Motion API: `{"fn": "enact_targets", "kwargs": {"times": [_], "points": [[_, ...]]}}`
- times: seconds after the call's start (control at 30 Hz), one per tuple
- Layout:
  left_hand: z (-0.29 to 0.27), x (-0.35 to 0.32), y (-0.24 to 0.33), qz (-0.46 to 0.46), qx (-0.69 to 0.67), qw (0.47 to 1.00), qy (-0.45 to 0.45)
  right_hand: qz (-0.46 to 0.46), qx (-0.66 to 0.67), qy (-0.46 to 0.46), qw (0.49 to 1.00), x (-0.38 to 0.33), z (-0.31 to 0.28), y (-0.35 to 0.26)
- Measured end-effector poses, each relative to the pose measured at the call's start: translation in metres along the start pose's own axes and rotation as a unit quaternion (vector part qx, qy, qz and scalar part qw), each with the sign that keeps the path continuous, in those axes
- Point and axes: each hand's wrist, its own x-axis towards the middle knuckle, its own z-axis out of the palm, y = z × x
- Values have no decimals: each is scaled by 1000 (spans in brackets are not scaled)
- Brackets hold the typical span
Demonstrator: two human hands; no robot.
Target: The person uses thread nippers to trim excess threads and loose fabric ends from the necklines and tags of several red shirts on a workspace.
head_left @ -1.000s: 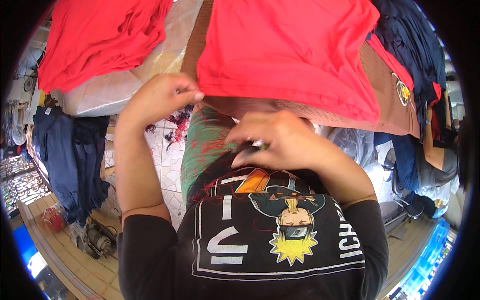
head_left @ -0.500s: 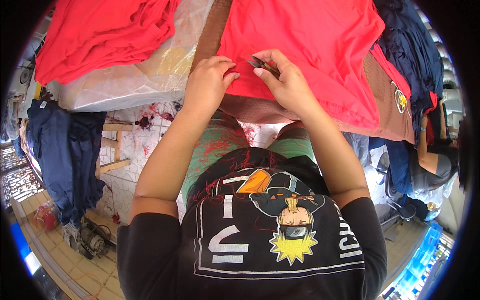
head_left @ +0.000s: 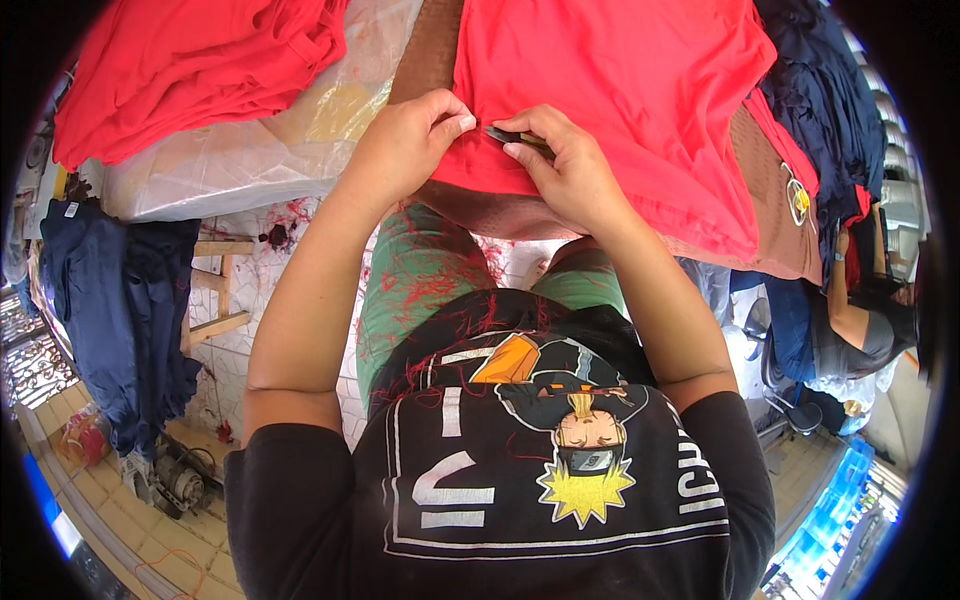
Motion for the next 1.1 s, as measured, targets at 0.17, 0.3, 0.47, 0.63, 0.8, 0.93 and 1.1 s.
{"fn": "enact_targets", "kwargs": {"times": [0.17, 0.3, 0.47, 0.63, 0.8, 0.93, 1.1], "points": [[0, 2, -1, 6, -11, 1000, -11, -35, -70, -1, 997, 2, 0, -9], [2, 2, -3, 1, -31, 999, -10, -31, -96, 14, 995, 1, -3, -11], [0, -1, -1, 41, -45, 998, 5, -34, -128, 25, 991, 8, -4, -21], [-88, -51, 55, 40, 22, 970, -238, -74, -138, 80, 984, 14, -22, -17], [-139, -104, 87, 96, 220, 964, -111, -25, -106, 139, 984, 7, -60, -28], [-121, -98, 91, 61, 117, 989, -72, 1, -118, 130, 984, -7, -77, -31], [-8, -56, 24, 177, 308, 931, 83, 44, -167, 8, 985, -35, -81, -37]]}}
